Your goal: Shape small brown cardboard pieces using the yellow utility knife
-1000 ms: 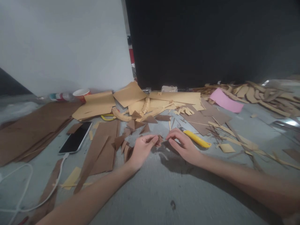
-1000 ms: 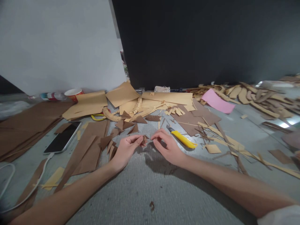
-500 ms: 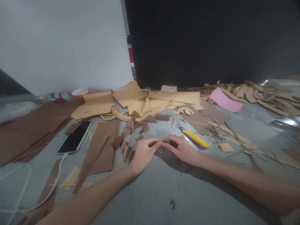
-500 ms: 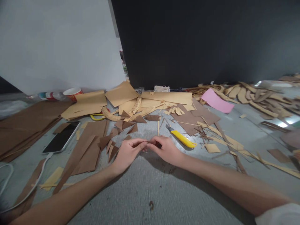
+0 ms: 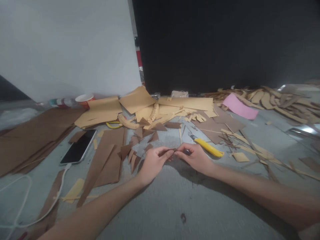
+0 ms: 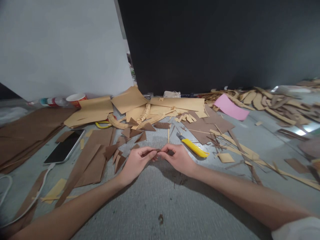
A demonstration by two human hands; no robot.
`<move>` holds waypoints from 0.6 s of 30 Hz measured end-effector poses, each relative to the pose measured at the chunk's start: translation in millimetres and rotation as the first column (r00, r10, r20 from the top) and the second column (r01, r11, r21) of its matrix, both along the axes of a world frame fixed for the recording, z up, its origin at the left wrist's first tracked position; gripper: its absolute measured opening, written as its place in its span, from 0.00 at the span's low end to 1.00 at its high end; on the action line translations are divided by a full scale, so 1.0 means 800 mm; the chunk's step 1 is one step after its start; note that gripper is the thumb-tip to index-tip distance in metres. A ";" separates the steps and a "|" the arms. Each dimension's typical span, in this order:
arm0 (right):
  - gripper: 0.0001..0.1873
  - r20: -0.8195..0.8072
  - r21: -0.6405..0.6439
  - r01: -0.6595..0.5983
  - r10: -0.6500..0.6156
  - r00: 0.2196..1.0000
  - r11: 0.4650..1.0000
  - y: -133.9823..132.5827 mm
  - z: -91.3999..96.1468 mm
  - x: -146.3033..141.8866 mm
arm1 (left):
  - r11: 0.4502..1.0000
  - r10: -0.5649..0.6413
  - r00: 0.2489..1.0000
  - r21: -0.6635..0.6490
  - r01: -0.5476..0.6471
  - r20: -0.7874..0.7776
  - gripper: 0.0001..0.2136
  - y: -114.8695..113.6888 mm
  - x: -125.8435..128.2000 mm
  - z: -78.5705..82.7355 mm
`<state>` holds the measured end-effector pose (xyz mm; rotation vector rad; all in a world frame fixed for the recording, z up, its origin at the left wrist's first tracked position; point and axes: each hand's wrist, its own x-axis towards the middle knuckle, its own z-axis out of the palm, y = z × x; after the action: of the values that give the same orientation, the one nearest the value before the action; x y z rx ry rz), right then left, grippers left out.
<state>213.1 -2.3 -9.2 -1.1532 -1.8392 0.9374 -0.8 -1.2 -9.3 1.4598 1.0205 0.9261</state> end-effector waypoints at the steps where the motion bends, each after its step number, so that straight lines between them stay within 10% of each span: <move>1: 0.13 -0.003 0.005 -0.001 0.001 1.000 1.000 0.000 0.000 0.000 | 1.000 -0.001 1.000 0.002 0.001 0.001 0.17 0.000 0.000 0.000; 18: 0.17 0.036 -0.063 -0.044 0.046 0.998 0.997 0.001 0.002 -0.001 | 0.998 0.022 0.999 0.066 -0.019 -0.043 0.17 -0.004 -0.001 0.006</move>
<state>212.4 -1.9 -7.2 -1.1781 -1.8847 1.0108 -1.6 -4.3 -4.6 1.5322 1.0478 0.9539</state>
